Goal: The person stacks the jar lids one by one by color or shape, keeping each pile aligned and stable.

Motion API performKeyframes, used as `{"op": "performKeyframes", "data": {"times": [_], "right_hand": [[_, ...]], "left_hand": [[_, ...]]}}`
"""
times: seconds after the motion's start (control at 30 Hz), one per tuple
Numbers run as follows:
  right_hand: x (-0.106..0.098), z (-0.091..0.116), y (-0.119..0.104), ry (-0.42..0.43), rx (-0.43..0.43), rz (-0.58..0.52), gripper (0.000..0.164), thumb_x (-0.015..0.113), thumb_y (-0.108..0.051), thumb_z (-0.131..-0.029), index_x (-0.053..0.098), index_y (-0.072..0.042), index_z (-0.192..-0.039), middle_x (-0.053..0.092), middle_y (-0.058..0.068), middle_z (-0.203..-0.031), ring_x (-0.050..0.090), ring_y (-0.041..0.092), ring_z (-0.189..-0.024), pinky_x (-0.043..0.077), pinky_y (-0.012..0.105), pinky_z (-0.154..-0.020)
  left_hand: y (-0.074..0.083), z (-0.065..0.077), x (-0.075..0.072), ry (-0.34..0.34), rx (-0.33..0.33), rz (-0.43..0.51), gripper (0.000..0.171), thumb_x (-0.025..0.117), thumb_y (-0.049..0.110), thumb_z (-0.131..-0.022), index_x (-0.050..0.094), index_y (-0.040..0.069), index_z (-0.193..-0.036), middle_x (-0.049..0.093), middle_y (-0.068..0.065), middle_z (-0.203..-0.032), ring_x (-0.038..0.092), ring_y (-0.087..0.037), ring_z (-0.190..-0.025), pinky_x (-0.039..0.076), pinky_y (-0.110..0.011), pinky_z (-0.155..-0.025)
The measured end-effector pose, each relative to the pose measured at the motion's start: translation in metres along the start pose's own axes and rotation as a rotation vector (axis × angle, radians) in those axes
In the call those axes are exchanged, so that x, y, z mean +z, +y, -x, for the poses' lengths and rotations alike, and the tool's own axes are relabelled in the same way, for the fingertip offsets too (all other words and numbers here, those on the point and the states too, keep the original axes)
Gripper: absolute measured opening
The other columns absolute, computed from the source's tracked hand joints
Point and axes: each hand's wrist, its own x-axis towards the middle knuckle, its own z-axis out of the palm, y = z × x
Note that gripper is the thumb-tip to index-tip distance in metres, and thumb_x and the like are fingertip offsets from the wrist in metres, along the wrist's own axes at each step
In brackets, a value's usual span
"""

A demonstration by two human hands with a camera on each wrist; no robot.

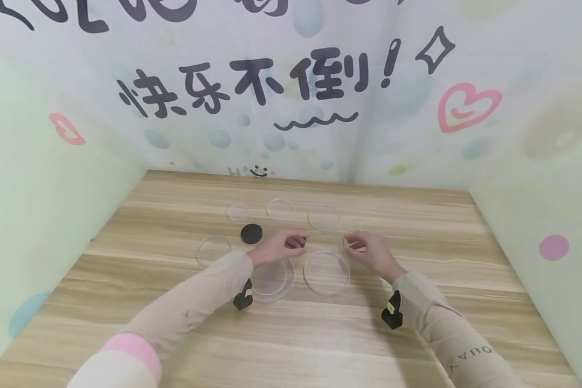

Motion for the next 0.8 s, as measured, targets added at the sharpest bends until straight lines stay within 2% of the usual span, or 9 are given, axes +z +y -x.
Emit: {"op": "performKeyframes", "data": {"times": [0.17, 0.37, 0.4, 0.5, 0.6, 0.63, 0.8], "right_hand": [[0.004, 0.002, 0.001, -0.029, -0.014, 0.000, 0.022, 0.063, 0.002, -0.078, 0.060, 0.008, -0.099, 0.062, 0.019, -0.090, 0.062, 0.029, -0.077, 0.052, 0.033, -0.065], [0.006, 0.004, 0.005, -0.059, -0.030, 0.001, 0.018, 0.063, 0.005, -0.076, 0.061, 0.009, -0.094, 0.063, 0.017, -0.084, 0.062, 0.026, -0.074, 0.052, 0.031, -0.063], [0.007, 0.005, 0.005, -0.062, -0.029, -0.001, 0.018, 0.063, 0.005, -0.076, 0.061, 0.009, -0.093, 0.063, 0.017, -0.084, 0.062, 0.026, -0.074, 0.052, 0.031, -0.063], [0.010, 0.006, 0.006, -0.069, -0.018, -0.009, 0.017, 0.064, 0.004, -0.076, 0.062, 0.008, -0.092, 0.064, 0.016, -0.083, 0.062, 0.024, -0.073, 0.052, 0.029, -0.063], [0.013, 0.008, 0.007, -0.078, -0.006, -0.013, 0.017, 0.064, 0.003, -0.076, 0.062, 0.008, -0.092, 0.064, 0.014, -0.082, 0.061, 0.023, -0.073, 0.051, 0.028, -0.063], [0.014, 0.008, 0.007, -0.079, 0.000, -0.014, 0.016, 0.064, 0.002, -0.076, 0.063, 0.008, -0.091, 0.064, 0.014, -0.082, 0.061, 0.023, -0.073, 0.051, 0.028, -0.063], [0.019, 0.011, 0.008, -0.078, 0.032, -0.017, 0.014, 0.064, 0.002, -0.076, 0.063, 0.008, -0.089, 0.064, 0.014, -0.081, 0.061, 0.022, -0.072, 0.051, 0.028, -0.062]], "left_hand": [[0.001, -0.004, 0.004, -0.017, -0.012, -0.015, 0.029, 0.062, 0.005, -0.081, 0.060, -0.005, -0.107, 0.064, -0.012, -0.090, 0.060, -0.020, -0.083, 0.048, -0.023, -0.074], [-0.005, -0.011, 0.011, -0.088, -0.034, -0.041, 0.027, 0.064, 0.010, -0.079, 0.062, 0.000, -0.104, 0.064, -0.005, -0.087, 0.060, -0.011, -0.081, 0.047, -0.016, -0.073], [-0.014, -0.015, 0.015, -0.088, -0.004, -0.052, 0.026, 0.064, 0.015, -0.079, 0.063, 0.003, -0.102, 0.064, -0.001, -0.085, 0.060, -0.007, -0.079, 0.046, -0.015, -0.070], [-0.017, -0.017, 0.017, -0.096, 0.007, -0.087, 0.024, 0.065, 0.017, -0.078, 0.064, 0.006, -0.100, 0.063, 0.003, -0.082, 0.059, -0.003, -0.076, 0.045, -0.013, -0.069], [-0.017, -0.018, 0.019, -0.085, -0.001, -0.123, 0.023, 0.066, 0.014, -0.078, 0.064, 0.005, -0.099, 0.065, 0.001, -0.082, 0.060, -0.006, -0.078, 0.045, -0.014, -0.070], [-0.008, -0.015, 0.017, -0.088, -0.035, -0.135, 0.023, 0.066, 0.009, -0.077, 0.063, 0.003, -0.099, 0.065, -0.001, -0.084, 0.061, -0.008, -0.080, 0.045, -0.015, -0.072], [-0.003, -0.014, 0.018, -0.073, -0.085, -0.200, 0.025, 0.067, 0.007, -0.077, 0.063, 0.004, -0.101, 0.066, -0.004, -0.087, 0.061, -0.013, -0.083, 0.043, -0.016, -0.075]]}}
